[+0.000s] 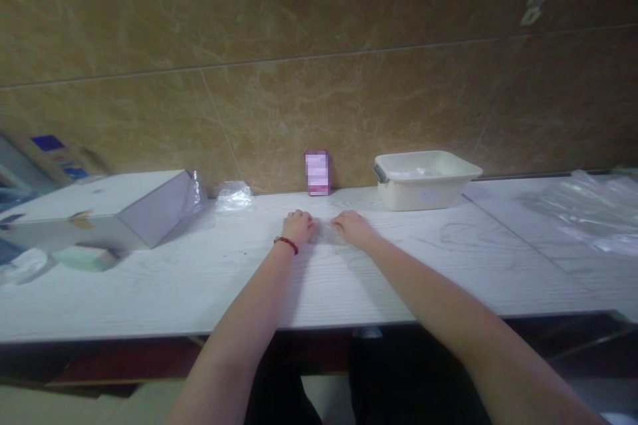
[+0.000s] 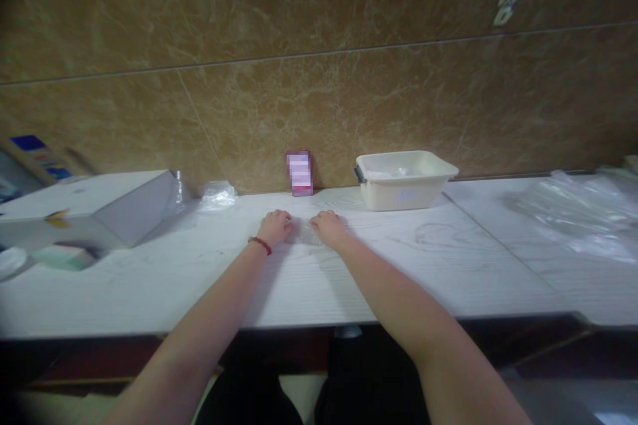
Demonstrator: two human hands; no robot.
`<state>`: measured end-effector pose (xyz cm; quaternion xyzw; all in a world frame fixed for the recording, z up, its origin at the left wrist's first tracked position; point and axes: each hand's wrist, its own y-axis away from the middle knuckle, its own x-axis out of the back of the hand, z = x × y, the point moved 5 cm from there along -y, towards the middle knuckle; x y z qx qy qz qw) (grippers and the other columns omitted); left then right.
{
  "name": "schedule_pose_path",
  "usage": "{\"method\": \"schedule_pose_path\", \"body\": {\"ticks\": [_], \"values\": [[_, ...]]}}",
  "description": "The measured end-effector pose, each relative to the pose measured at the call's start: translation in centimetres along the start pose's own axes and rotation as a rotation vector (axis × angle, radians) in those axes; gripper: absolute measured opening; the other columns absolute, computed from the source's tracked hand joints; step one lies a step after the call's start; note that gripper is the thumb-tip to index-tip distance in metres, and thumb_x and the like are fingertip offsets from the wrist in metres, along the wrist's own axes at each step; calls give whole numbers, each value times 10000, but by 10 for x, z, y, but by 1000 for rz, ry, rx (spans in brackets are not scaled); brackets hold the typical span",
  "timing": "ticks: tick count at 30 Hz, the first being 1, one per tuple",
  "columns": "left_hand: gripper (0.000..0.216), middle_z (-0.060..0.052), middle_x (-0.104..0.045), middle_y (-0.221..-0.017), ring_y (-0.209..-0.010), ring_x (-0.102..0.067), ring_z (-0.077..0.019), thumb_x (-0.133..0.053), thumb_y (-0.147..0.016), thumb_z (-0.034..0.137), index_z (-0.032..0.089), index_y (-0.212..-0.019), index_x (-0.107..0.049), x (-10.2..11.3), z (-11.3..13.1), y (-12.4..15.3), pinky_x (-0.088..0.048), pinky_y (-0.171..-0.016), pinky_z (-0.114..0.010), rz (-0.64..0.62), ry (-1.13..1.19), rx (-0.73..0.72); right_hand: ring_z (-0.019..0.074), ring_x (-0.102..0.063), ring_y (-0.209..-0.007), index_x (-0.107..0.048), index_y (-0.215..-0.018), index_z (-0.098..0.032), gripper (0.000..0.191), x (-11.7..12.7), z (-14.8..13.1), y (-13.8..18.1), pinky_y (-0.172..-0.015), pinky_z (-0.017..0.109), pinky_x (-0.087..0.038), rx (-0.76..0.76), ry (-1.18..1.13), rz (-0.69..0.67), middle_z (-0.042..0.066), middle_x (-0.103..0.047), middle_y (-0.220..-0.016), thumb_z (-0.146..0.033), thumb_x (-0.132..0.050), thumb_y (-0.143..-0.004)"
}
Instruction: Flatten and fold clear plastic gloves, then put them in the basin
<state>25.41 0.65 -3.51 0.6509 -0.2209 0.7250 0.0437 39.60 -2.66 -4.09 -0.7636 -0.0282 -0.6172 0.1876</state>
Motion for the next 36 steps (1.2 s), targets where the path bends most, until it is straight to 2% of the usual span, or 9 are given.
{"method": "schedule_pose_path", "body": {"ticks": [8,12,17,21,27,29,31,34,36], "values": [[153,-77,-537,-847,-845,-478,-214,-445,-734,274,179,-764,-560,-2,-2,-2,-359,-719,-332,28,147,-54,171,-421,-943,-570,-956,-258,245,0,2,2,-804,280,-306,-36,-29,32,40,-548,-963,-315,-403,-786],[138,-42,-560,-731,-711,-521,-151,-382,-775,231,170,-811,-500,0,0,-4,-382,-638,-262,34,290,-88,169,-419,-983,-508,-1058,-236,309,5,5,1,-834,287,-292,-86,-99,67,51,-537,-1038,-313,-436,-767],[255,-3,-563,-718,-576,-530,-101,-456,-733,289,180,-961,-425,-1,-1,-3,-363,-474,-190,48,808,-12,157,-501,-884,-503,-1049,-242,323,6,9,1,-766,271,-344,-135,-254,72,12,-608,-911,-295,-482,-731],[334,22,-542,-604,-439,-459,-73,-550,-648,348,159,-921,-510,-11,1,-3,-319,-402,-176,-25,1060,107,147,-525,-831,-544,-969,-243,261,7,10,1,-731,262,-359,-118,-297,92,-1,-623,-853,-278,-496,-715],[238,0,-561,-599,-487,-484,-69,-595,-596,335,125,-696,-540,-4,2,-3,-361,-466,-180,27,1413,190,174,-495,-855,-582,-831,-176,186,45,10,9,-819,326,-314,-154,-285,402,56,-595,-844,-280,-491,-706],[223,6,-554,-586,-482,-481,-69,-592,-600,319,130,-701,-531,4,0,-2,-355,-453,-176,114,1419,239,167,-511,-790,-574,-745,-166,189,52,11,13,-783,326,-347,-236,-428,435,60,-589,-765,-310,-453,-731],[201,10,-554,-592,-506,-489,-76,-577,-620,309,139,-717,-533,16,1,2,-365,-471,-179,240,1333,228,154,-529,-697,-550,-685,-163,249,46,9,14,-699,312,-399,-359,-723,323,60,-580,-703,-371,-426,-745],[162,-4,-584,-675,-611,-526,-100,-533,-673,302,159,-748,-550,40,14,10,-405,-578,-208,394,1067,45,130,-545,-638,-515,-739,-161,265,25,-6,15,-617,290,-443,-495,-1312,81,60,-578,-738,-418,-448,-732],[124,-15,-603,-749,-698,-543,-117,-510,-697,262,173,-765,-563,51,32,17,-413,-669,-236,419,868,-143,120,-550,-630,-492,-779,-164,257,17,-15,14,-605,282,-454,-509,-1599,10,50,-575,-751,-413,-476,-721]]}}
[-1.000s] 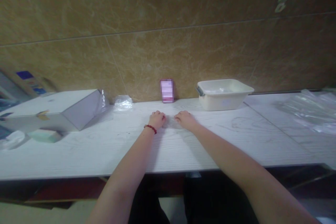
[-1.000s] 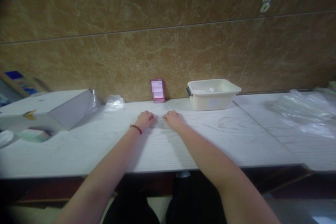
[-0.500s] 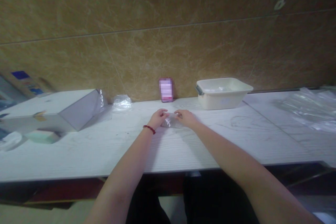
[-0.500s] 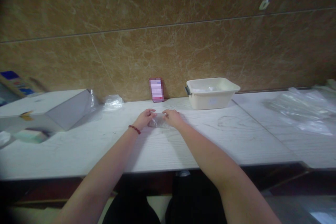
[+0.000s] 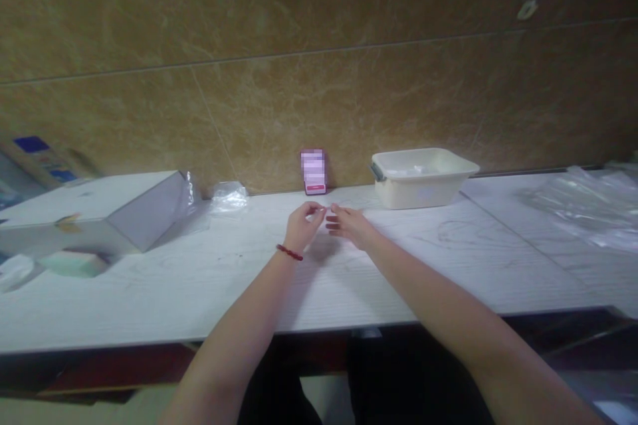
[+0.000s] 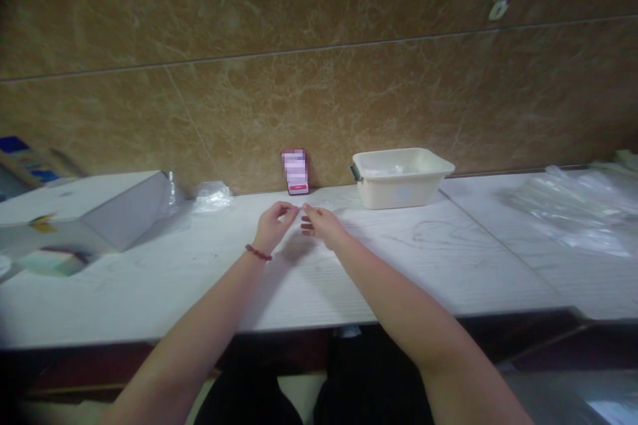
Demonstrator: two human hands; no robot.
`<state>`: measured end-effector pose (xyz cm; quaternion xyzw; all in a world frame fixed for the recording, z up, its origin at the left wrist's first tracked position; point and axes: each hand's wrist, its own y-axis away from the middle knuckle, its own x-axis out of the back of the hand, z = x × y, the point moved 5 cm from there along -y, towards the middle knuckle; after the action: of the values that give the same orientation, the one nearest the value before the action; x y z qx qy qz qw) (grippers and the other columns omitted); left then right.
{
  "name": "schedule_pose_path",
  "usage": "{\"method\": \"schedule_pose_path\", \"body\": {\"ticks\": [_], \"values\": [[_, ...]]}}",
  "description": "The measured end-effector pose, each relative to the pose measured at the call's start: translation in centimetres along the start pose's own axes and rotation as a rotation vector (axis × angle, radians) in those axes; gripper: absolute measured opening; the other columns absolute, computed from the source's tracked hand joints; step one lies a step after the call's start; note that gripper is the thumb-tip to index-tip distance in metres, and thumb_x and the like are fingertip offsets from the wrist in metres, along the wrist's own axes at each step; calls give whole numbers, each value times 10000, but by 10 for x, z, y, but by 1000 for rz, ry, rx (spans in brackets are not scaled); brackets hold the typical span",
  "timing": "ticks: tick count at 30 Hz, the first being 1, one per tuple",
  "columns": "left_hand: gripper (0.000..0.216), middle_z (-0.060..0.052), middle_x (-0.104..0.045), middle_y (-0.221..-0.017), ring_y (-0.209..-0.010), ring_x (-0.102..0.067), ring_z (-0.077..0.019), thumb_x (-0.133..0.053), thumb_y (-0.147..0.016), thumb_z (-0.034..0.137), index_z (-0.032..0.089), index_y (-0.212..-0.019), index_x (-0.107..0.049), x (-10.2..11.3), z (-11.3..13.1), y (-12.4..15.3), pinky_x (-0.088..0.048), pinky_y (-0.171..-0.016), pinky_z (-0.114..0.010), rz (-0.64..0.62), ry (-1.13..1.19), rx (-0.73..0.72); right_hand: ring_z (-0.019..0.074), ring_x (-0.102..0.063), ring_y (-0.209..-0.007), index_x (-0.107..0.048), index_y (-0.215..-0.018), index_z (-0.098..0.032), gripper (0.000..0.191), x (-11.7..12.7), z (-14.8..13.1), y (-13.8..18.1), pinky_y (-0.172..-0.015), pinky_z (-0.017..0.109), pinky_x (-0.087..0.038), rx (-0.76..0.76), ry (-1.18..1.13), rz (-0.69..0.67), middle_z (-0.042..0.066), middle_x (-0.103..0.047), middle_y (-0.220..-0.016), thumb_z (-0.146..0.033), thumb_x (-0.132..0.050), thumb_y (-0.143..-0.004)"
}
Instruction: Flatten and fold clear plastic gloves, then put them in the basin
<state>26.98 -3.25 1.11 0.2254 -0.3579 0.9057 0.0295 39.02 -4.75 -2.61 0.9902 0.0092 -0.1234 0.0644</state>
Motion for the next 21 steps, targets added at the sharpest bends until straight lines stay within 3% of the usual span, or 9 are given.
{"method": "schedule_pose_path", "body": {"ticks": [5,10,16,21], "values": [[119,-25,-626,-826,-818,-544,-139,-491,-714,177,196,-774,-592,-23,31,11,-393,-780,-288,-252,-193,-379,77,-501,-507,-480,-674,-154,125,6,4,-2,-512,203,-428,-65,-218,37,-15,-533,-564,-257,-469,-744],[139,-33,-619,-902,-919,-520,-139,-482,-750,249,218,-807,-605,-34,37,16,-365,-828,-313,-398,-159,-521,61,-433,-410,-478,-597,-149,93,15,-5,-1,-385,168,-330,-68,-153,34,-48,-483,-458,-118,-484,-684],[183,-36,-613,-917,-988,-474,-161,-514,-722,324,228,-845,-610,-27,48,18,-324,-868,-350,-336,-181,-574,91,-524,-549,-520,-674,-151,72,22,-31,5,-515,202,-397,103,-138,-20,-26,-565,-571,-172,-569,-625],[155,-36,-593,-937,-969,-464,-160,-502,-731,297,219,-812,-609,-12,43,14,-317,-868,-346,-166,-247,-523,114,-552,-623,-520,-717,-146,80,38,-65,7,-605,244,-425,198,-89,11,-2,-589,-630,-133,-550,-644]]}}
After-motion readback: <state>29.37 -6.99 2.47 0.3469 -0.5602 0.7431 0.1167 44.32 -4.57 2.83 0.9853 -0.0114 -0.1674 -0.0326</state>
